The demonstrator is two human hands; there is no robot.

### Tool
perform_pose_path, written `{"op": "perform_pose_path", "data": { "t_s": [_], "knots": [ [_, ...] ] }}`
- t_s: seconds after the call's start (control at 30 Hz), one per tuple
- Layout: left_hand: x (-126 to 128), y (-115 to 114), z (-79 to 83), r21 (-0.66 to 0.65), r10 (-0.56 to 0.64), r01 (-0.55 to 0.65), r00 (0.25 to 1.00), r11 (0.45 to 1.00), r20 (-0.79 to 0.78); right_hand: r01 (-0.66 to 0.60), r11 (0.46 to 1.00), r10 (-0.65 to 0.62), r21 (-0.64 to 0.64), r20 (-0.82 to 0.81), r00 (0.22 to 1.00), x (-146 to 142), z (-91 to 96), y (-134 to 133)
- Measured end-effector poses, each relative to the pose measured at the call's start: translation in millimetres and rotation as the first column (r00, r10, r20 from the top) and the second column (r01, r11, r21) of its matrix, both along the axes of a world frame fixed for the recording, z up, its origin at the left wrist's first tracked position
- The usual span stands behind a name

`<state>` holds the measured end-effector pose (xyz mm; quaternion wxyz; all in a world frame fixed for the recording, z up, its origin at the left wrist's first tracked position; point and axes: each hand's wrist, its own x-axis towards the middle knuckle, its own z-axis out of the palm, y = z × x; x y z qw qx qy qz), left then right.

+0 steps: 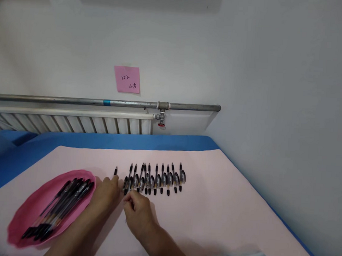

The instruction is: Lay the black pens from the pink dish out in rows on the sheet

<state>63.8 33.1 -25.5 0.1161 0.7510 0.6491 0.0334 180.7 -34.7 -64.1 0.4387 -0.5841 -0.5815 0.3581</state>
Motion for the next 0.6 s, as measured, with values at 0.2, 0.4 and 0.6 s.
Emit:
{"op": "perform_pose_path", "data": {
  "t_s": [0.2, 0.4, 0.6],
  "knots": [
    [-5, 10, -4.7, 0.024, 0.145, -0.158, 0.947, 0.987, 0.287, -0.011, 1.0, 0.011, 0.005, 0.027, 1.0, 1, 0.8, -1],
    [-6, 17, -12.7, -0.024, 0.209, -0.234, 0.81, 0.972, 0.547, -0.027, 1.0, 0.027, -0.007, 0.028, 0.999, 1, 6.5, -2],
    [-5, 17, -16.7, -0.111, 0.218, -0.19, 0.775, 0.976, 0.593, -0.03, 1.0, 0.029, 0.003, 0.04, 0.999, 3, 2.2, -2]
  ]
}}
